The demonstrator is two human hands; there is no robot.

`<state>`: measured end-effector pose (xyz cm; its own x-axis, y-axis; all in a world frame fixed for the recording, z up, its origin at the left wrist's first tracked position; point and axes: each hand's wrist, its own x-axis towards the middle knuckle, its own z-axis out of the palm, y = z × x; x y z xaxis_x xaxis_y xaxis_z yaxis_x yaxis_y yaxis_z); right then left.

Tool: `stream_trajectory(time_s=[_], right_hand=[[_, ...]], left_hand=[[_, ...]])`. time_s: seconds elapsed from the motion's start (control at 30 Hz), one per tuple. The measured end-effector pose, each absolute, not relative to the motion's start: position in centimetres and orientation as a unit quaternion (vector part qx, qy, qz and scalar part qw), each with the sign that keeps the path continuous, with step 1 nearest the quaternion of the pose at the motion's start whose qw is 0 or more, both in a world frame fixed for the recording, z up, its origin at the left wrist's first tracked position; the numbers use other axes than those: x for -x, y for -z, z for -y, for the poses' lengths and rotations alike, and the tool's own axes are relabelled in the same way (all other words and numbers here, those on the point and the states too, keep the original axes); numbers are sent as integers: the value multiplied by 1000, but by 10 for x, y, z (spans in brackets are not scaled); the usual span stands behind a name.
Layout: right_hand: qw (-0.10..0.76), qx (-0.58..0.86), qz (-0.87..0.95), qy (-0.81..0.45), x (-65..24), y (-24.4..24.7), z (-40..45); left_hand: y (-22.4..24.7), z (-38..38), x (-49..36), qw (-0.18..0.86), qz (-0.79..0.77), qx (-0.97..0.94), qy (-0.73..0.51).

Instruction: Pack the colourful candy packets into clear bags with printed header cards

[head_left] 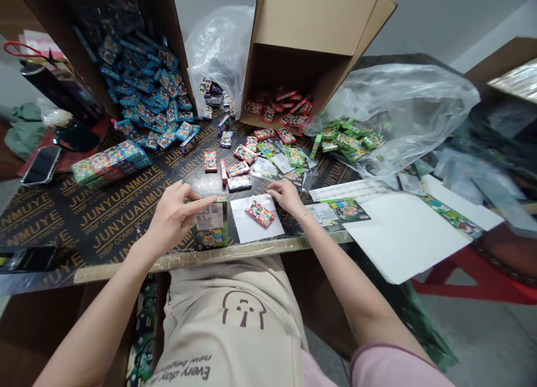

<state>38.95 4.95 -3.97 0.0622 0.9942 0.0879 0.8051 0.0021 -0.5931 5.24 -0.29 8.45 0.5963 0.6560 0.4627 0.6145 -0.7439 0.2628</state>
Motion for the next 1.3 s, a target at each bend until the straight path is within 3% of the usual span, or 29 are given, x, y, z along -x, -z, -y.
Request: stream_trajectory(time_s=[0.33, 0.6, 0.7, 0.77, 0.83, 0.9, 1.07, 1.3], right_hand=[[265, 638, 706, -158, -377, 56, -35], [274, 638, 691, -203, -381, 49, -30], [299, 653, 661, -219, -381, 30, -41], [361, 638, 634, -246, -369, 5, -46], [438, 580, 606, -323, -347, -28, -46], [462, 491, 596, -435, -320, -61, -40], [381, 369, 624, -574, -262, -104, -22], [335, 375, 645, -575, -241, -97, -20]], left_hand=[[-72, 11, -68, 81, -381, -840, -377], [-66, 15, -73, 37, -371, -820, -433], [-61, 16, -74, 30, -373, -818, -436], [-59, 18, -74, 36, -386, -816, -429], [-59, 20, -72, 53, -404, -811, -420], [-61, 23, -70, 72, -423, -801, -417], [-69, 25, -65, 140, -433, -773, -442], [-71, 27, -64, 171, -436, -735, -491]])
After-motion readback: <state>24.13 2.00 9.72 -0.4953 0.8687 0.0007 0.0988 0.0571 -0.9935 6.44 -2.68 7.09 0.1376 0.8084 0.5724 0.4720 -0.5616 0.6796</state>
